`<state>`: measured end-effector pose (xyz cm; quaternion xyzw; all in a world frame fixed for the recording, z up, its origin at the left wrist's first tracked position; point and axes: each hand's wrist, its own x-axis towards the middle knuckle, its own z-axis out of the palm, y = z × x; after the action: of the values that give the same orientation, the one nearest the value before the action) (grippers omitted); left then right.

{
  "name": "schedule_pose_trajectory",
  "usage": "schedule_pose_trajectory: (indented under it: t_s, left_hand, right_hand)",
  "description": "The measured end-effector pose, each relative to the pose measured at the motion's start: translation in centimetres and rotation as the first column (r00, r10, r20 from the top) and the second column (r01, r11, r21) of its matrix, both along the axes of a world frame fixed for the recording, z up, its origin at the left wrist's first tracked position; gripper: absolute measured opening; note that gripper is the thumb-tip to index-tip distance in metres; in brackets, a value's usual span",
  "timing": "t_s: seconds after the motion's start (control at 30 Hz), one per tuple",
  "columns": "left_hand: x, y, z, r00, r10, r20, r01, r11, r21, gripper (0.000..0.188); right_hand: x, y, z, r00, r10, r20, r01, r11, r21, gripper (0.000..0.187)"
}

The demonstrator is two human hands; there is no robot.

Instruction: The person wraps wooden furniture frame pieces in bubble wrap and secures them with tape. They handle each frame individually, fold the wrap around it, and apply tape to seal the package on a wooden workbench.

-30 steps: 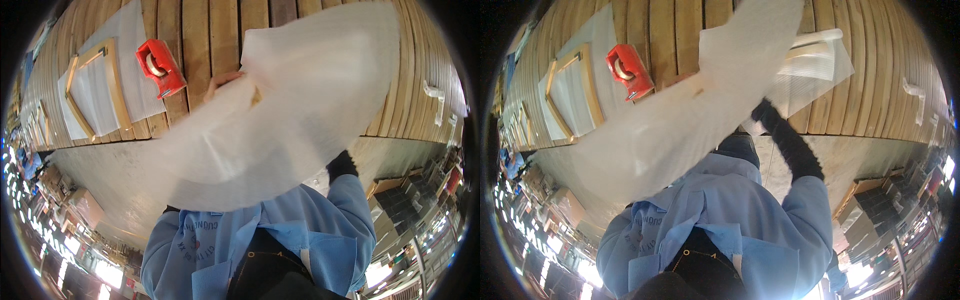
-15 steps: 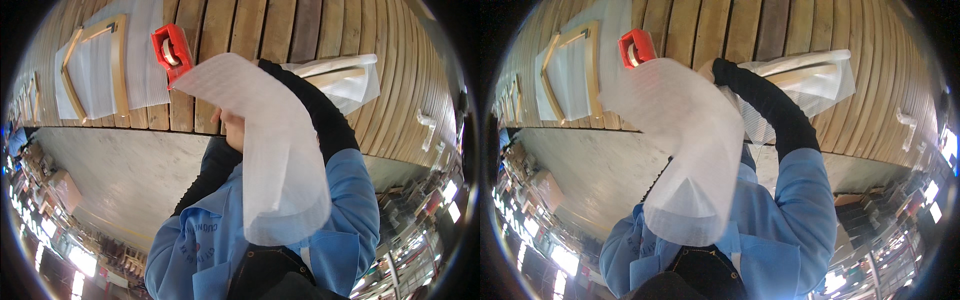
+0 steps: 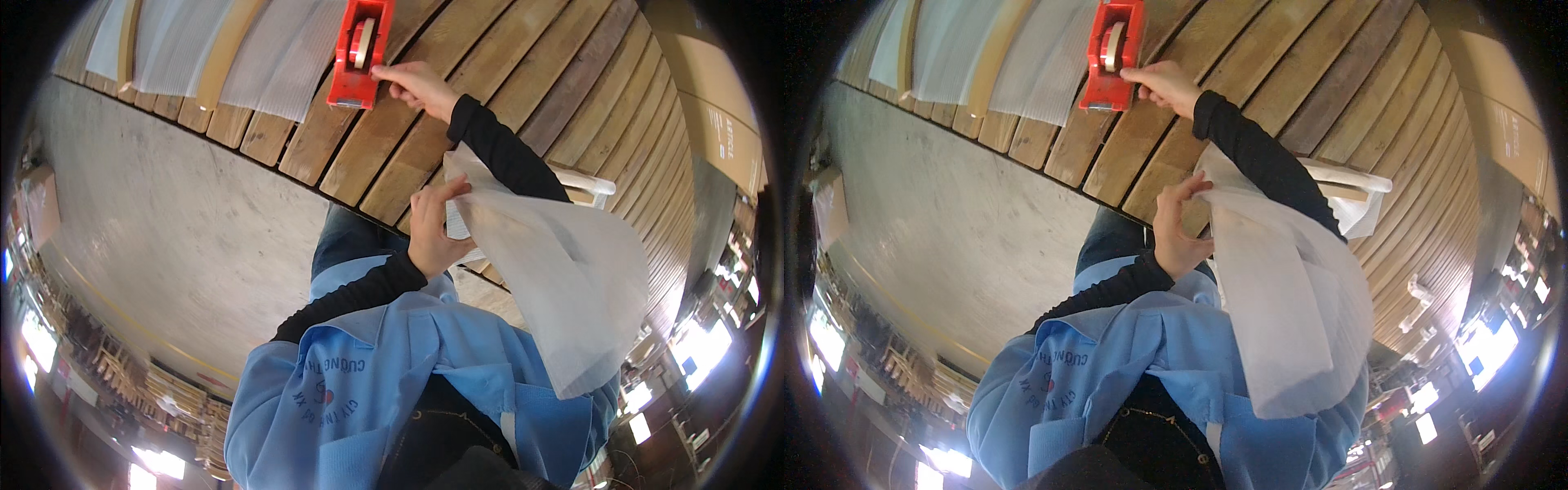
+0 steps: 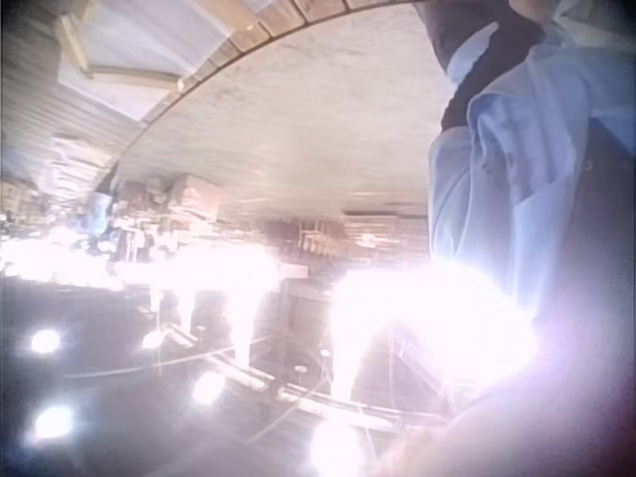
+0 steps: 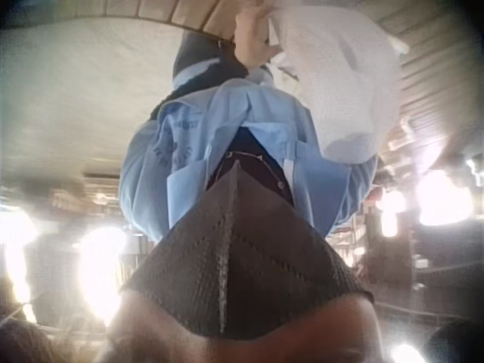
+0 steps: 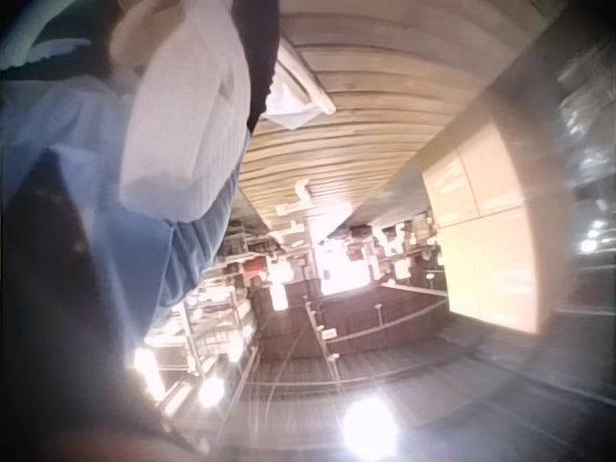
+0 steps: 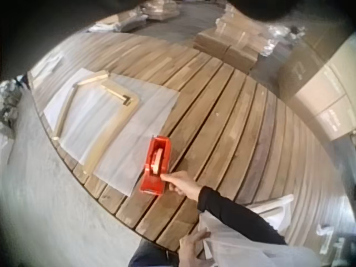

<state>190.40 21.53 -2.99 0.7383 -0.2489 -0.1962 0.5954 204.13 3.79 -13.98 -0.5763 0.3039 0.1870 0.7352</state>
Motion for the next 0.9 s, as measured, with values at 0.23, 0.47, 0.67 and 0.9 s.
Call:
schedule_pose_trajectory:
  t_s: [0.23, 0.47, 0.67, 0.9]
  left_hand:
    - [-2.1, 1.4, -1.5, 0.999, 0.035, 0.010, -0.034, 0.995, -0.097, 0.059]
    - [-3.0, 2.2, -2.6, 0.997, 0.066, 0.028, -0.062, 0.991, -0.120, 0.049]
    - [-3.8, 2.5, -2.8, 0.996, 0.078, 0.038, -0.071, 0.985, -0.156, 0.045]
    - [-4.9, 2.2, -2.9, 0.989, 0.142, 0.036, -0.135, 0.978, -0.162, 0.049]
  right_hand:
    - [0.4, 4.6, 1.8, 0.989, -0.141, -0.050, 0.146, 0.980, 0.132, 0.026]
    - [-2.0, 8.7, 7.0, 0.994, -0.095, -0.061, 0.098, 0.994, 0.040, 0.024]
    - [-3.8, 9.5, -3.2, 0.982, -0.175, -0.073, 0.160, 0.972, -0.172, 0.022]
    - [-4.3, 3.3, -0.4, 0.893, 0.447, 0.051, -0.432, 0.884, -0.178, 0.038]
